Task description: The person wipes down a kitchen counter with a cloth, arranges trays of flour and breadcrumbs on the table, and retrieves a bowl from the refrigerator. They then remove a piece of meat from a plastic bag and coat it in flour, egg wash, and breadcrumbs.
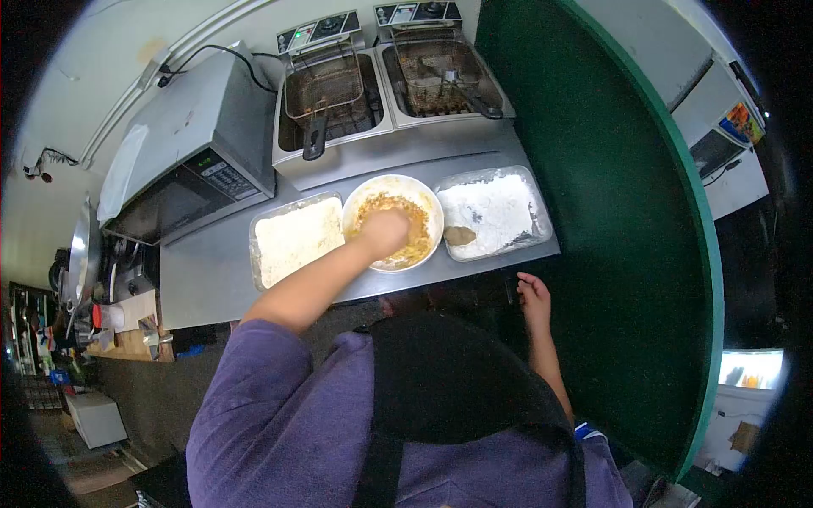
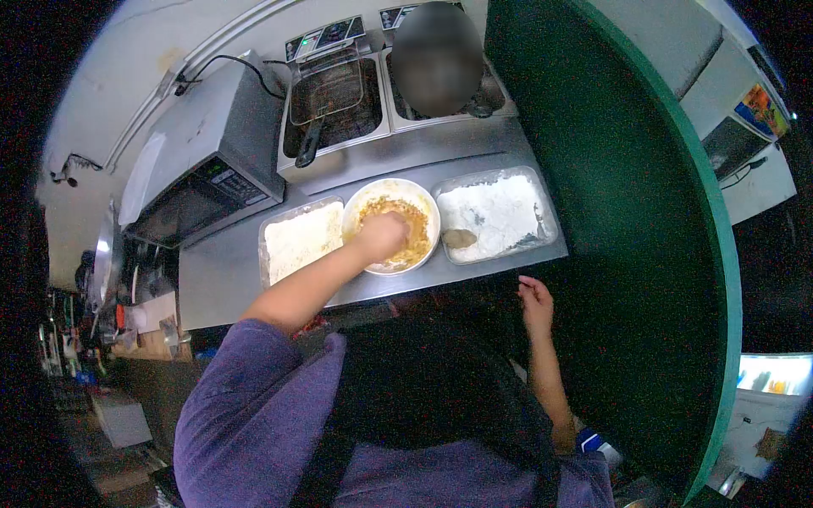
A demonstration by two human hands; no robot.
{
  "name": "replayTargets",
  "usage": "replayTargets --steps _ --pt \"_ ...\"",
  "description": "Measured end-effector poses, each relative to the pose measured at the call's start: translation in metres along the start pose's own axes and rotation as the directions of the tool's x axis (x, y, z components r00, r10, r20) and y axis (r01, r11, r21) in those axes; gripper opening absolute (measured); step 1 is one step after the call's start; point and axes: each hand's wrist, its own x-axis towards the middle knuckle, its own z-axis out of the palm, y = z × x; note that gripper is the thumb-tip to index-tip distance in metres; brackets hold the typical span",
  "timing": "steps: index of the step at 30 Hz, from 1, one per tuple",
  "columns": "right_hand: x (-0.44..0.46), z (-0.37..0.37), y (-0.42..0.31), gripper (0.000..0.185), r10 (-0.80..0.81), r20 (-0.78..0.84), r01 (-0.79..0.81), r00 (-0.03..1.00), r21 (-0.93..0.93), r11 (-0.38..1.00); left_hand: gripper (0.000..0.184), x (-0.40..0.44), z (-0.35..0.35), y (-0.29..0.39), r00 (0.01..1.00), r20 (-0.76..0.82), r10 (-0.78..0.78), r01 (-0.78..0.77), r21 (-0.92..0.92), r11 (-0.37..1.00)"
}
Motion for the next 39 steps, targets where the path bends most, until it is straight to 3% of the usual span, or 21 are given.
replayTargets --steps 2,5,8,11,12,15,18,24,33,36,37,39 --pt "0.0 -0.001 0.0 0.019 0.019 -0.002 -0.019 1.0 -0.002 1.0 0.022 -0.006 -0.013 0.013 0.994 0.093 0.056 -0.048 -0.087 0.995" --pt "-0.003 -0.001 -0.002 0.019 0.027 -0.023 -0.027 0.999 -0.009 1.0 0.02 -0.006 -0.013 0.001 0.993 0.119 0.011 0.038 -0.405 0.913" --pt "-0.005 -0.004 -0.002 0.019 0.0 -0.031 0.001 1.0 0.016 1.0 0.018 0.007 -0.018 -0.028 0.935 0.308 -0.175 0.338 -0.622 0.706" --pt "-0.001 -0.009 0.003 0.019 0.007 -0.012 -0.007 1.0 0.046 0.999 0.022 0.005 -0.042 -0.025 0.914 0.123 -0.386 0.405 -0.258 0.877" --pt "0.001 -0.011 0.004 0.019 0.017 -0.005 -0.017 1.0 0.053 0.998 0.021 0.006 -0.017 -0.037 0.922 -0.109 -0.371 0.361 -0.101 0.927" --pt "0.002 -0.011 0.003 0.019 0.009 -0.019 -0.008 1.0 0.05 0.999 0.026 0.008 0.004 -0.042 0.942 -0.193 -0.274 0.283 0.022 0.959" --pt "0.002 -0.009 0.003 0.019 0.01 -0.016 -0.009 1.0 0.065 0.998 0.028 0.006 0.016 -0.023 0.962 -0.088 -0.257 0.258 -0.006 0.966" --pt "0.004 0.0 0.002 0.019 -0.075 0.001 0.075 0.997 0.032 0.997 0.021 0.001 -0.025 0.019 0.989 -0.006 -0.15 0.149 0.129 0.98" --pt "0.011 -0.011 0.005 0.02 -0.046 0.01 0.046 0.999 -0.042 0.998 0.023 0.023 -0.034 0.008 0.962 0.055 -0.267 0.249 0.22 0.943" --pt "0.012 -0.019 0.007 0.019 -0.016 -0.005 0.016 1.0 -0.014 1.0 0.021 0.021 -0.031 -0.01 0.952 -0.082 -0.295 0.281 -0.146 0.949" --pt "0.012 -0.021 0.008 0.02 -0.018 -0.017 0.017 1.0 -0.02 1.0 0.019 0.022 -0.032 -0.013 0.919 0.014 -0.394 0.371 -0.37 0.852" --pt "0.013 -0.023 0.011 0.02 -0.021 -0.037 0.02 0.999 -0.033 0.999 0.016 0.023 -0.034 -0.018 0.825 0.262 -0.5 0.519 -0.703 0.487"
